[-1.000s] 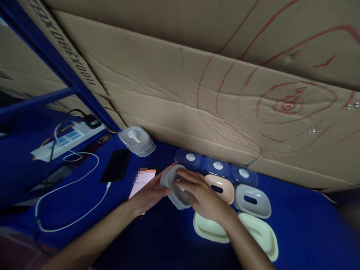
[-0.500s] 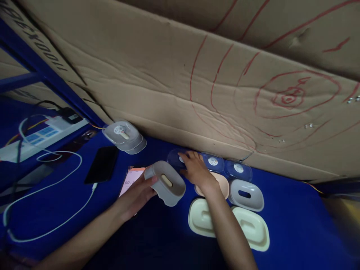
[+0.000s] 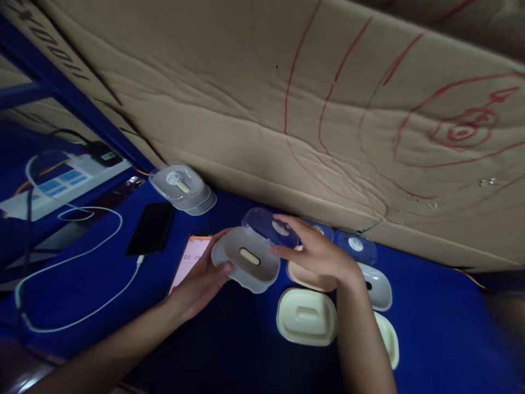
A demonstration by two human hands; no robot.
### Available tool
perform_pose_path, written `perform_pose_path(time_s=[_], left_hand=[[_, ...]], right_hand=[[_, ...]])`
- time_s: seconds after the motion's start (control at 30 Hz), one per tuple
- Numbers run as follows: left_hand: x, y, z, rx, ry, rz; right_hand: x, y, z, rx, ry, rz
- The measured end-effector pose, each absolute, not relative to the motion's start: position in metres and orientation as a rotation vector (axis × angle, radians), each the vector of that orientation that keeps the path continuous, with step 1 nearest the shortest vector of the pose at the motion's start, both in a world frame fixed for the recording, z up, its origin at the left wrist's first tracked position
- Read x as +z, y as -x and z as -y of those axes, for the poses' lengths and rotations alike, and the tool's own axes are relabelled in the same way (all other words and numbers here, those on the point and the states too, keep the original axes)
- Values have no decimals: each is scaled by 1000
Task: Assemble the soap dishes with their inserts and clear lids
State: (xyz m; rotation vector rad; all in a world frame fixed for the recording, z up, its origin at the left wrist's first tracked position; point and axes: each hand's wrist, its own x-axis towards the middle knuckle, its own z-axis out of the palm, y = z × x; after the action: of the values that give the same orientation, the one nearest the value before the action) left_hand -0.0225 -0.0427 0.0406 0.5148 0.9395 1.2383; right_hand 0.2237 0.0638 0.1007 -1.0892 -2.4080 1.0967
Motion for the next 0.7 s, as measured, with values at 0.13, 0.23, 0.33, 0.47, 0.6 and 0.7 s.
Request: perform_pose_path(time_s=[0.13,0.23,0.33,0.47,0.6,0.7], left_hand=[[37,23,44,1276,-589,-895],[31,24,45,1243,-682,-891],[28,24,45,1160,-779,-891],[28,24,44,1091,-843,-929],[28,27,41,1117,-908,-979],[26,30,37,1105,-956,-1034]], right_hand=[[111,-220,-41,1215,1049,2539],[112,-215,-33,1144,1050,2598],[112,-215,-33,1139,1035,2632],[111,-218,-38,1188,992,2645],[105,-216,-43,1272,957,2622],[99,-211,-45,1356,943,2539]])
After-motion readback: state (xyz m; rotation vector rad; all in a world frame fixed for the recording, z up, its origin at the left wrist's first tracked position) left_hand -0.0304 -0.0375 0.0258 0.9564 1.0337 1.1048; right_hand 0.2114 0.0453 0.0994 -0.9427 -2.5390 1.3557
